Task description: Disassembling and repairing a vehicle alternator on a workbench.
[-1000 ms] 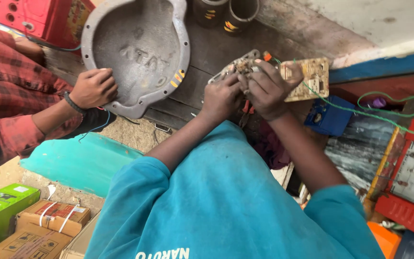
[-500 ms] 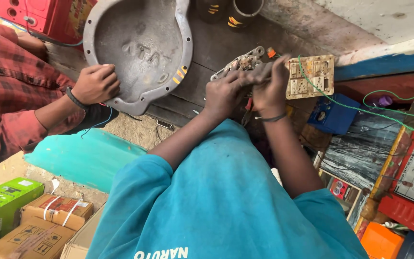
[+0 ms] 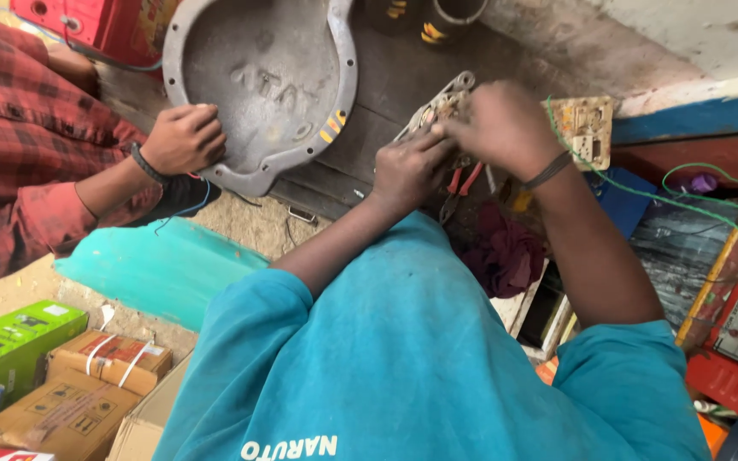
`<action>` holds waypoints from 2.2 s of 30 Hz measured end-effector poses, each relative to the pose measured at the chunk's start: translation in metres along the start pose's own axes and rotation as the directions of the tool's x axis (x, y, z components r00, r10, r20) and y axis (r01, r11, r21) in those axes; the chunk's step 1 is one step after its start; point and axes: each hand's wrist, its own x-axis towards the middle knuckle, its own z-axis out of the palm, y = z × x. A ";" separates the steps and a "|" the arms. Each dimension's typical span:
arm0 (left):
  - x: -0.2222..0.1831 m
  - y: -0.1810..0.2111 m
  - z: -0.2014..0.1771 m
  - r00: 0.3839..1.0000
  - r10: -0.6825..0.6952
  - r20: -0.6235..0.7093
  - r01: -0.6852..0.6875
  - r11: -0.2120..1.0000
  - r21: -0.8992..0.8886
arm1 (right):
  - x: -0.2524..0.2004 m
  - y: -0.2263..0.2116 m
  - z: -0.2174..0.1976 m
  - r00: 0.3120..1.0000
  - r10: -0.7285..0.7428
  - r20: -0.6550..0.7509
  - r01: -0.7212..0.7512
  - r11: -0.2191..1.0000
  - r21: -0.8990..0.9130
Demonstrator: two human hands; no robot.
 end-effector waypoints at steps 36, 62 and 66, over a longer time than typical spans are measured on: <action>0.024 -0.012 0.019 0.993 0.077 0.089 -0.035 0.917 -0.398 | -0.031 0.047 0.098 0.737 -0.013 -0.676 0.623 -0.376 0.687; 0.029 -0.006 0.023 0.997 -0.033 0.065 0.051 0.954 -0.295 | -0.042 -0.012 0.098 0.380 -0.102 -0.920 0.527 0.841 0.124; 0.030 -0.001 0.022 0.993 -0.062 0.098 0.089 0.950 -0.300 | -0.034 -0.005 0.102 0.489 0.355 -0.797 0.759 0.277 0.589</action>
